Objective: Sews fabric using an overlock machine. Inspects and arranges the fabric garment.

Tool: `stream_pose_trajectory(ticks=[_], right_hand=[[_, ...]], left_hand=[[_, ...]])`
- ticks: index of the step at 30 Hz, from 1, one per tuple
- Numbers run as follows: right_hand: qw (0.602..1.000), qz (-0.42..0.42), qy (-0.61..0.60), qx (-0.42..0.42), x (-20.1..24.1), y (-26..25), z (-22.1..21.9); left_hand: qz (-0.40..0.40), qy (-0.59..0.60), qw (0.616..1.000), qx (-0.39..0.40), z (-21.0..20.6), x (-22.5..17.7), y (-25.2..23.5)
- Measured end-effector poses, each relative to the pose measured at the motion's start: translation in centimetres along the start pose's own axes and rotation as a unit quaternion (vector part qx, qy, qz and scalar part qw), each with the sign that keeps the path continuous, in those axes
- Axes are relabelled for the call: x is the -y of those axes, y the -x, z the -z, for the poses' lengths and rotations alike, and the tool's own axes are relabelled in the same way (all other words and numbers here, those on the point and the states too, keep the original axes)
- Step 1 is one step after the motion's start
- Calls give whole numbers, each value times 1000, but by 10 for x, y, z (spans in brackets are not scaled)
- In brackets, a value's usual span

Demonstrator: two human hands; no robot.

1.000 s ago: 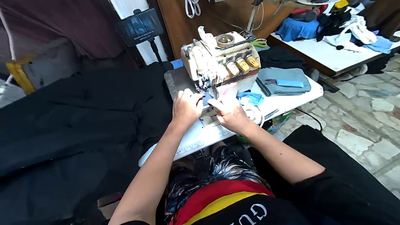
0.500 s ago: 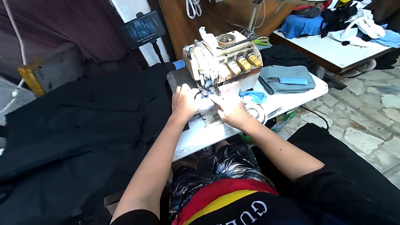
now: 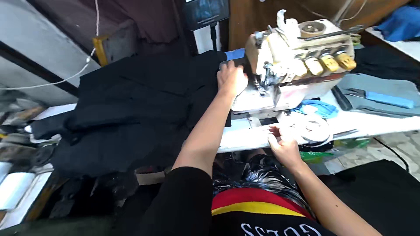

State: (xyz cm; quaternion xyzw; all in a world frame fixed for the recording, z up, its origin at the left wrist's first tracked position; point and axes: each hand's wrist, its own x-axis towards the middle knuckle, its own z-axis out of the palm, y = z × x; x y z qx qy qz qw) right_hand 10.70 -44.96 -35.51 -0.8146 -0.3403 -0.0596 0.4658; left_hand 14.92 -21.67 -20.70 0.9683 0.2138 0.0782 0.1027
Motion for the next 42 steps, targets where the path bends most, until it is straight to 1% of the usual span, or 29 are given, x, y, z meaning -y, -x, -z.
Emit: stream_pose_trajectory(ticks=[3,5,6,8,10,12,13,14,16,18,19,20,21,22,23,24,25,26,27,28,29,30,32,33,36,38,40,42], right_hand=[[1000,7,20,11,0,3,-2],[999,20,28,23,2,5,0],[999,28,32,31,1,6,2],[997,43,31,51,-3,10,6],[996,60,26,65,-7,13,8],[995,73,25,70,-11,16,10],[995,73,22,72,-11,17,11],[995,70,16,73,-9,18,13],[995,72,-1,66,-1,17,13],[992,96,-24,73,11,13,11],[989,113,-41,83,17,10,9],[985,124,-62,99,23,6,6],[980,127,-82,126,30,1,4],[973,117,-94,174,39,-3,2],[959,95,-94,249,48,-7,3],[930,64,-86,351,56,-12,4],[883,35,-71,462,62,-16,3],[829,16,-46,557,63,-17,-2],[780,6,-15,625,59,-13,-12],[741,-6,23,671,50,-5,-22],[712,-23,69,699,37,6,-30],[694,-41,114,710,21,19,-35],[676,-69,178,712,-4,40,-37],[678,-75,185,708,-10,45,-37],[704,-93,150,688,-21,55,-34],[718,-100,125,677,-25,58,-34],[730,-115,113,664,-22,57,-31],[751,-126,86,643,-13,54,-26]], left_hand=[[2,-4,1000,-6,-4,1,-5],[-5,12,1000,8,-1,3,-2],[-18,32,999,11,1,5,3],[-67,95,993,-6,4,10,25],[-123,142,981,-50,3,19,62],[-185,156,960,-141,-5,36,106],[-196,151,952,-181,-7,49,127],[-187,146,949,-209,-6,64,147],[-133,134,951,-246,0,98,184],[-73,136,945,-287,4,133,213],[-46,152,944,-288,6,145,229],[-20,175,950,-257,6,151,247],[5,197,963,-183,5,151,265],[26,219,973,-70,1,147,281],[41,232,970,62,-6,140,293],[51,238,953,183,-23,134,303],[63,238,925,290,-44,130,310],[73,234,899,362,-69,128,318],[84,230,885,397,-93,129,325],[100,233,878,406,-112,130,331],[119,237,880,393,-124,130,334],[139,237,883,381,-131,130,334],[171,232,881,374,-136,125,326],[181,229,880,374,-137,123,322],[188,211,871,402,-133,117,312],[151,219,868,419,-128,118,308],[98,266,870,404,-115,122,311],[80,336,859,377,-91,129,323]])
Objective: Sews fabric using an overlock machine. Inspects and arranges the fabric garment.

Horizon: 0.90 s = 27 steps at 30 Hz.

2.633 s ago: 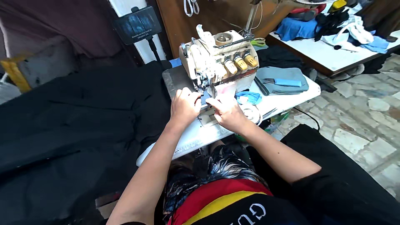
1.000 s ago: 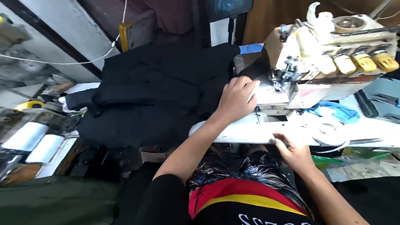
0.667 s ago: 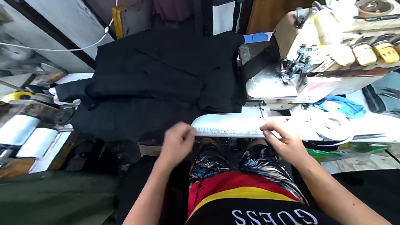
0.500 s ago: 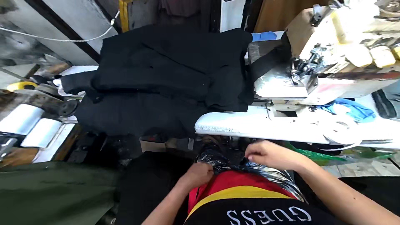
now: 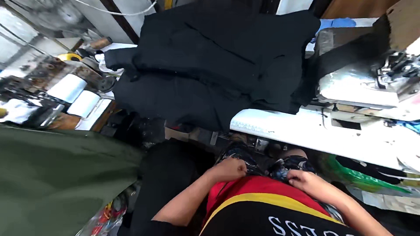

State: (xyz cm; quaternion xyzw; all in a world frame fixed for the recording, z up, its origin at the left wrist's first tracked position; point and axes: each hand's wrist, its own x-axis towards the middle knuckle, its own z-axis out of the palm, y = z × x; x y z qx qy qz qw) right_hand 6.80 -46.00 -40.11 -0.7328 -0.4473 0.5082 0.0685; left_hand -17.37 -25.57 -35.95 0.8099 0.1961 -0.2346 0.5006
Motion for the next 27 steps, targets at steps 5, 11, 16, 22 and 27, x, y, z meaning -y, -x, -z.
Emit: stream_pose_trajectory(ticks=[5,11,16,22,27], right_hand=[[996,69,-46,-41,17,17,12],[967,216,-91,-105,81,20,55],[899,294,-181,-270,136,11,97],[848,260,-271,-374,175,-20,133],[857,223,-301,-354,187,-31,135]], left_hand=[[92,55,994,11,-14,47,43],[109,38,993,-16,-25,52,41],[80,27,992,-91,-6,47,43],[63,77,974,-205,22,45,59],[51,130,901,-412,67,66,95]])
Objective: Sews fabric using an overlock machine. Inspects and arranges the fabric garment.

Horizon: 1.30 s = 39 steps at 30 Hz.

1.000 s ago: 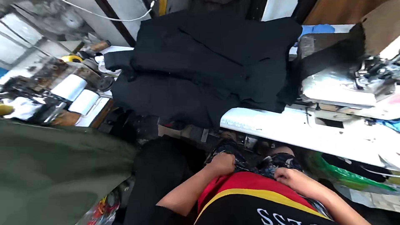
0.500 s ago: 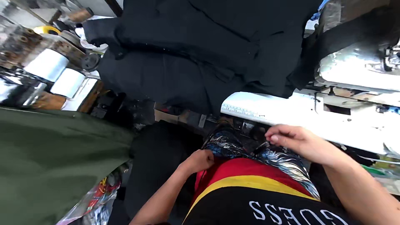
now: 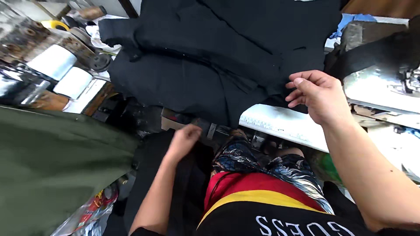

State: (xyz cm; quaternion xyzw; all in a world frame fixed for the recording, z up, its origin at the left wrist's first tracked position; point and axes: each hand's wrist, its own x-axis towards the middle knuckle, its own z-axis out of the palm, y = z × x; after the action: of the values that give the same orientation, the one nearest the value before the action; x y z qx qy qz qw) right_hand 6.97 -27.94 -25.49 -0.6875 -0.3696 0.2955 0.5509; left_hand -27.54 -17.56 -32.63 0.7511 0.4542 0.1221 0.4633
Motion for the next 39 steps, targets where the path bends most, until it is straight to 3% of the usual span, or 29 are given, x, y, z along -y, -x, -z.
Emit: stream_pose_trajectory(ticks=[5,9,15,24,29,33,37,39], right_hand=[[1000,-8,3,15,-8,0,-7],[1000,-9,7,21,-3,-2,-8],[999,-18,30,28,3,-2,-15],[999,-27,29,-19,15,-12,-49],[999,-25,-9,-39,17,-12,-57],[998,-10,-20,-54,15,-7,-51],[997,10,-54,-52,10,-10,-49],[997,39,-36,-63,10,-13,-50]], left_hand=[[-82,43,952,-291,101,22,-37],[-81,43,915,-394,156,20,-80],[-52,7,907,-418,183,-8,-125],[4,124,917,-379,203,-10,-173],[62,45,936,-345,205,-9,-177],[31,76,934,-347,203,-8,-159],[-37,239,889,-390,227,-3,-142],[-103,318,867,-369,249,-2,-137]])
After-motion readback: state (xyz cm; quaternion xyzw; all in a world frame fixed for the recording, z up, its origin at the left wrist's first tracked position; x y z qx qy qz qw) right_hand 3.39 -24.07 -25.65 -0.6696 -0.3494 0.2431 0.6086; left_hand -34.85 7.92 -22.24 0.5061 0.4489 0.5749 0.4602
